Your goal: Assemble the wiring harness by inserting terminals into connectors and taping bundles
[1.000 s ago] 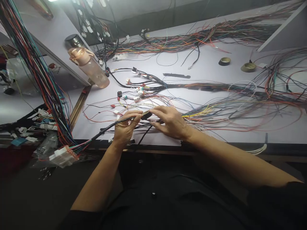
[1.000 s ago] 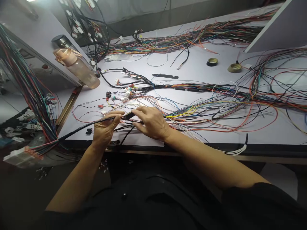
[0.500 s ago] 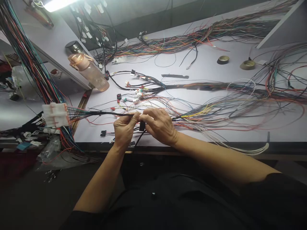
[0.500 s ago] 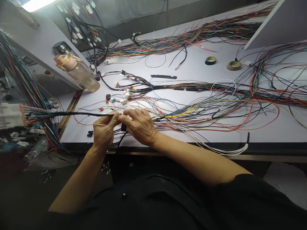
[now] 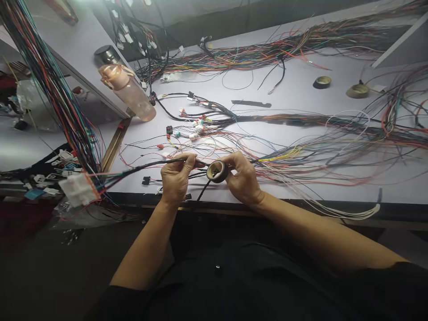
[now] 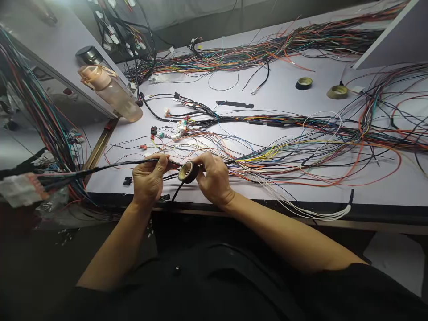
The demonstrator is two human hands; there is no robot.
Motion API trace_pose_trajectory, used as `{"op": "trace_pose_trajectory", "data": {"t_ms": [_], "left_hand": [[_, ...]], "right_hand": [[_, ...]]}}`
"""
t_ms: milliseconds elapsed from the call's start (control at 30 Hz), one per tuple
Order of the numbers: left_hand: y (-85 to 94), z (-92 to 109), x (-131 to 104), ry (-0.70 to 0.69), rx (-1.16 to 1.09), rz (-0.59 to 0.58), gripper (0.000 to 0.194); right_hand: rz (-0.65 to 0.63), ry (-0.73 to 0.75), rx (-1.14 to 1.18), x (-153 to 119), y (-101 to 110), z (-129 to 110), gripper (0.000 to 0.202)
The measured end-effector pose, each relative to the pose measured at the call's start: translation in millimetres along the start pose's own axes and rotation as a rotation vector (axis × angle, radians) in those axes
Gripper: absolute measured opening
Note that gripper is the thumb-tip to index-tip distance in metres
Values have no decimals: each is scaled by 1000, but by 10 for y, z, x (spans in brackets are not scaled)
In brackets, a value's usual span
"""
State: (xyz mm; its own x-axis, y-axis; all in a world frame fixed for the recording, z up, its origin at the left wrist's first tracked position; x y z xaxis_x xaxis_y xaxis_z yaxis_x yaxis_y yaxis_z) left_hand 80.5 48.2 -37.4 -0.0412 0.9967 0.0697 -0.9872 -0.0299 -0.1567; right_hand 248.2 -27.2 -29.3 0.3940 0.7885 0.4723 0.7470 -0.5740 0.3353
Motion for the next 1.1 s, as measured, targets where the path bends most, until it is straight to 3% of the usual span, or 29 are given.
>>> {"op": "trace_pose_trajectory", "data": {"t_ms": [167, 300, 433, 633, 700, 767, 833, 933, 1100], "left_hand": [[-36, -81, -46, 65, -60, -44, 16], [-73, -200, -110, 121, 21, -102, 24], [-67, -233, -143, 84, 104, -108, 17], [-13, -273, -148, 92, 14, -69, 15], [7, -282, -140, 97, 11, -52, 17], [19, -276, -132, 97, 13, -31, 18], [8, -258, -129, 97, 7, -28, 18], [-45, -201, -133, 74, -2, -57, 15], [-97, -85, -143, -13, 48, -107, 12]], "right_hand": [[-75, -199, 45, 58, -42, 133, 22], [-87, -189, 59, 50, -40, 140, 23], [-106, -172, 24, 35, -62, 177, 16], [-275, -207, -152, 127, -180, 359, 2], [-284, -126, -172, 184, -142, 335, 16], [-265, 45, -161, 229, -63, 208, 37], [-288, 244, -177, 220, -7, 46, 45], [-350, 413, -247, 196, -5, -77, 30], [-501, 487, -265, 288, -222, -51, 18]]}}
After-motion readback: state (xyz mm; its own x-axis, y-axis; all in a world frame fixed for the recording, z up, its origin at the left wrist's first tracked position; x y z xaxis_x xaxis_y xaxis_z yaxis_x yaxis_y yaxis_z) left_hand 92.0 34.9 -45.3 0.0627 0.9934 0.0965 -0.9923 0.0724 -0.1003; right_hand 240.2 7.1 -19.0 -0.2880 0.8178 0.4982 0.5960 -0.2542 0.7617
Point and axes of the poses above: each hand's wrist, its own x-axis towards the middle knuckle, its own y-axis out of the back of the hand, z = x × y, the point moved 8 cm from there along x, towards the middle knuckle, and after that the axes turned 9 degrees about z, right-handed, at the moved point
